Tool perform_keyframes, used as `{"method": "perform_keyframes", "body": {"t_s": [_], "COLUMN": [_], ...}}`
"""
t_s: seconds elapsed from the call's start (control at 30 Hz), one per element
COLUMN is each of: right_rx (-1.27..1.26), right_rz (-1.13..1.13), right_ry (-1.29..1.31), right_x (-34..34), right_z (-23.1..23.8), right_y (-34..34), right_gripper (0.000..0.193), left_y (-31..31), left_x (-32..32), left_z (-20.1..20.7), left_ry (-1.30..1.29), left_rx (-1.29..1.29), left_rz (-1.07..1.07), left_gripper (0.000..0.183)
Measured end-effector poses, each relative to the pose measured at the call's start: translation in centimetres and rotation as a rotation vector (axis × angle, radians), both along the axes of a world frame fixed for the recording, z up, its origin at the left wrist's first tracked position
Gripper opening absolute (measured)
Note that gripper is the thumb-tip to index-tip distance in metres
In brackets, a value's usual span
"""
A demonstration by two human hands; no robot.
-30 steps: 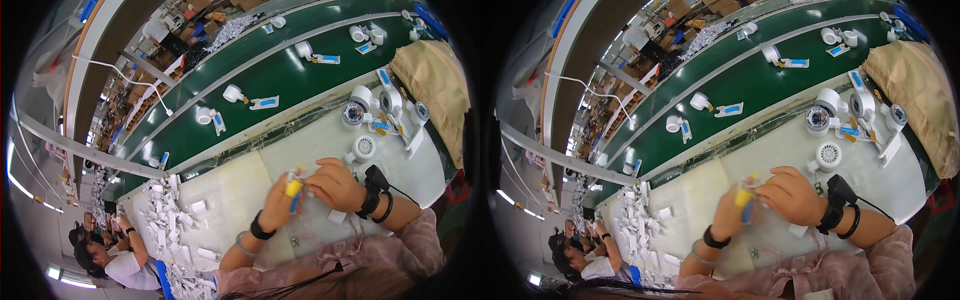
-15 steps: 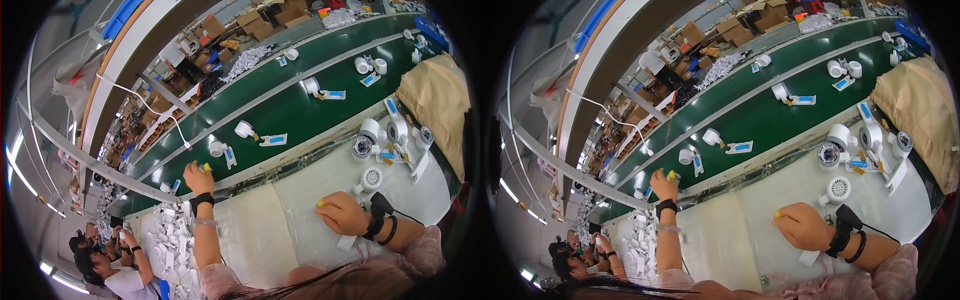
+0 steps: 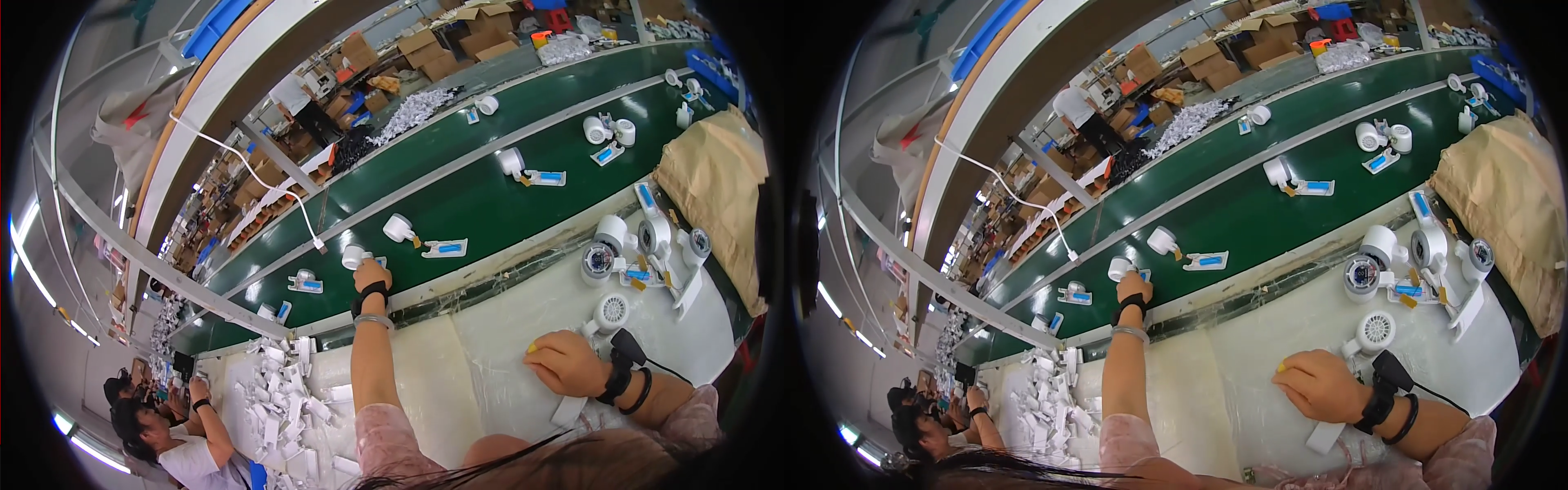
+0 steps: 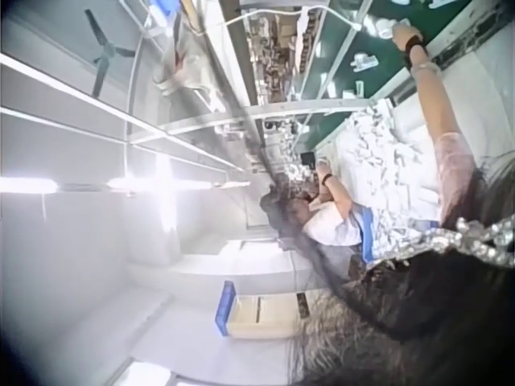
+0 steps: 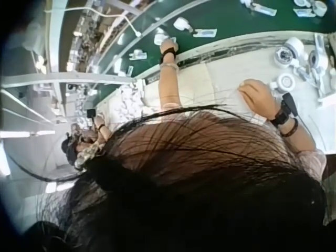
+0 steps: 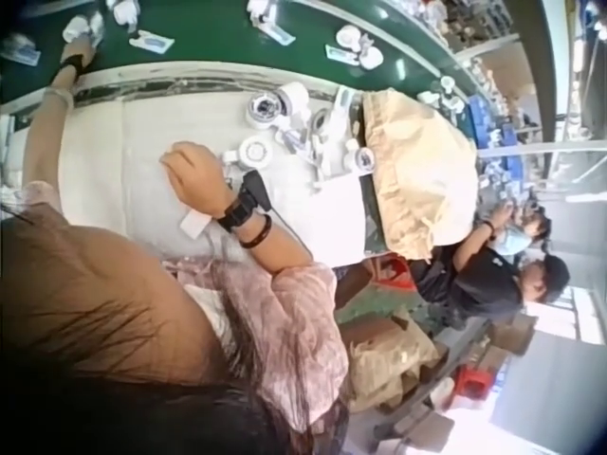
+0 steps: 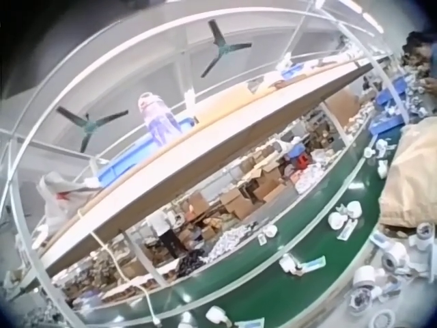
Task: The person picks up a plastic housing and a battery from the conveyor belt, peels an adhesive strip, and presses the battery into the housing. They then fit a white plastic cover over the battery and place the assembled unit onto the table.
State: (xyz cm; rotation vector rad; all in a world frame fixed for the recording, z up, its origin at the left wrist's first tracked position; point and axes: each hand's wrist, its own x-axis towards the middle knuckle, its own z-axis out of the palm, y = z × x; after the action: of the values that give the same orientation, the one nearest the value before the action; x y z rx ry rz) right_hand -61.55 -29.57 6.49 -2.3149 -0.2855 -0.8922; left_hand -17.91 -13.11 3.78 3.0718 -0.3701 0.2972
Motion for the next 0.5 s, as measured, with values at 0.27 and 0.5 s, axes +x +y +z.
{"method": "perform_keyframes", "body": {"t_s": [0.27,0.5], "right_rx": [-0.011,-0.054], "right_rz": [0.027,0.0], "right_ry": [0.023,0.043], "right_x": [-0.2,-0.4], "right_z": [-0.2,0.5], "right_y": [-0.2,-0.2], "right_gripper": [0.015,0.042], "left_y": [5.3,5.9], "left_x": [-2.6,-17.0], "left_z": [2.0,7.0], "left_ry": [0.584,1.176], "left_rx": [-0.707,-0.792], "left_rz": [-0.33,-0.796], "left_gripper": [0.032,0.039]}}
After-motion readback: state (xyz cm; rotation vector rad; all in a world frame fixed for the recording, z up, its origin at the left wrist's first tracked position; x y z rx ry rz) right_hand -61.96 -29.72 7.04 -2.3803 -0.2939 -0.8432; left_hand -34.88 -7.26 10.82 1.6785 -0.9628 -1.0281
